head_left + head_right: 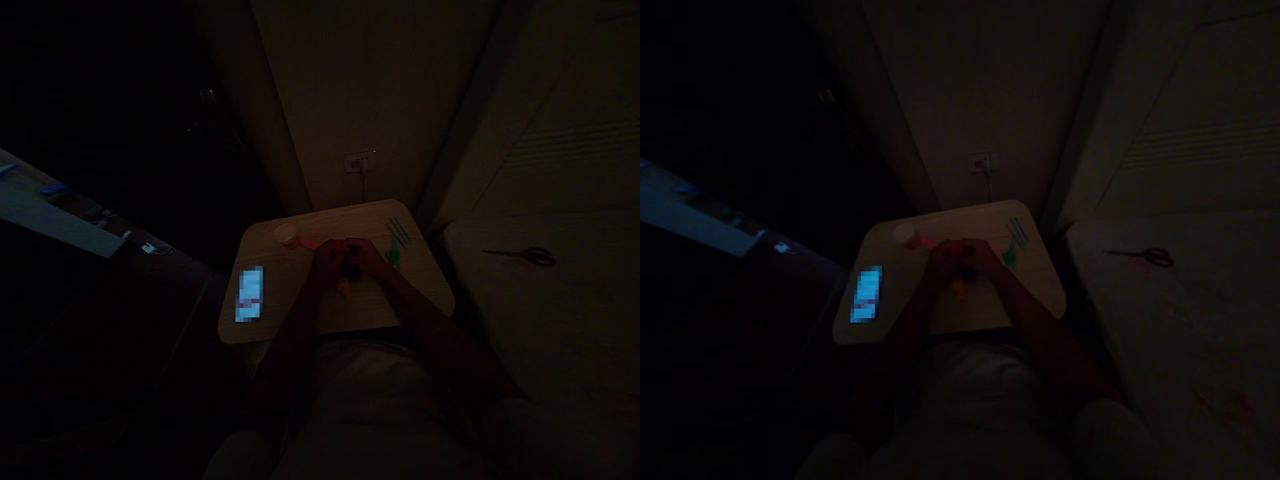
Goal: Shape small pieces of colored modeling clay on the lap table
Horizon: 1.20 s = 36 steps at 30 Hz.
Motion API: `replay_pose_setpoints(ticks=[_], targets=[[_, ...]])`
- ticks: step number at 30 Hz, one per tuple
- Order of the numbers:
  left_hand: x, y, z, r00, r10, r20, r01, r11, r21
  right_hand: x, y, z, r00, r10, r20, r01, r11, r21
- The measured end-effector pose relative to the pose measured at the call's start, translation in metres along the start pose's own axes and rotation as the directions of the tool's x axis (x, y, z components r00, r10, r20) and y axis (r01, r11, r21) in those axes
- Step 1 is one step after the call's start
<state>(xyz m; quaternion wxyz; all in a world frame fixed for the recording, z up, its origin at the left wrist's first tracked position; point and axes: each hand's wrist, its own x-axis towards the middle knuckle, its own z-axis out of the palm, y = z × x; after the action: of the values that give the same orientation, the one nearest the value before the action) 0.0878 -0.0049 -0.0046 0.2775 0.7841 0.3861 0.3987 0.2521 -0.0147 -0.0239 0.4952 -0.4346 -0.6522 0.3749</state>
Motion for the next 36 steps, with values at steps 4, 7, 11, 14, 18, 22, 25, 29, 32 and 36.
replay_pose_setpoints(ticks=[4, 7, 11, 14, 18, 22, 25, 29, 32, 36], targets=[[0.000, -0.002, 0.001, 1.000, -0.021, 0.002, 0.021, 0.999, -0.027, -0.001, -0.004, 0.001, 1.000, 0.000, -0.008, -0.001, 0.998, -0.060], [0.000, -0.007, 0.002, 0.999, -0.040, -0.009, 0.039, 0.997, -0.060, -0.001, -0.005, 0.002, 1.000, -0.001, -0.020, -0.001, 0.998, -0.061], [0.000, -0.014, 0.001, 0.998, -0.058, -0.035, 0.055, 0.995, -0.077, -0.001, -0.004, 0.003, 0.999, 0.007, -0.035, -0.008, 1.000, -0.029], [0.000, -0.015, -0.001, 0.998, -0.051, -0.034, 0.048, 0.995, -0.089, -0.002, -0.003, 0.004, 1.000, 0.006, -0.027, -0.007, 0.999, -0.032], [-0.001, -0.012, -0.003, 0.997, -0.065, -0.039, 0.060, 0.993, -0.104, -0.003, -0.005, 0.005, 0.999, 0.032, -0.013, -0.032, 0.999, -0.024], [-0.001, -0.009, -0.002, 0.993, -0.106, -0.057, 0.097, 0.985, -0.146, -0.002, -0.005, 0.004, 0.997, 0.056, -0.058, -0.056, 0.998, 0.010], [0.000, -0.008, 0.000, 0.990, -0.121, -0.071, 0.105, 0.976, -0.192, 0.000, -0.002, 0.001, 0.990, 0.080, -0.120, -0.073, 0.995, 0.067], [0.001, -0.007, 0.002, 0.990, -0.119, -0.080, 0.103, 0.978, -0.181, 0.002, 0.002, 0.000, 0.978, 0.129, -0.163, -0.107, 0.984, 0.140], [0.002, -0.006, 0.002, 0.991, -0.114, -0.071, 0.101, 0.981, -0.168, 0.002, 0.000, 0.000, 0.981, 0.112, -0.156, -0.090, 0.986, 0.144], [0.002, -0.006, 0.001, 0.997, -0.031, -0.074, 0.025, 0.997, -0.071, -0.001, -0.007, 0.000, 0.982, 0.042, -0.183, -0.017, 0.991, 0.135]])
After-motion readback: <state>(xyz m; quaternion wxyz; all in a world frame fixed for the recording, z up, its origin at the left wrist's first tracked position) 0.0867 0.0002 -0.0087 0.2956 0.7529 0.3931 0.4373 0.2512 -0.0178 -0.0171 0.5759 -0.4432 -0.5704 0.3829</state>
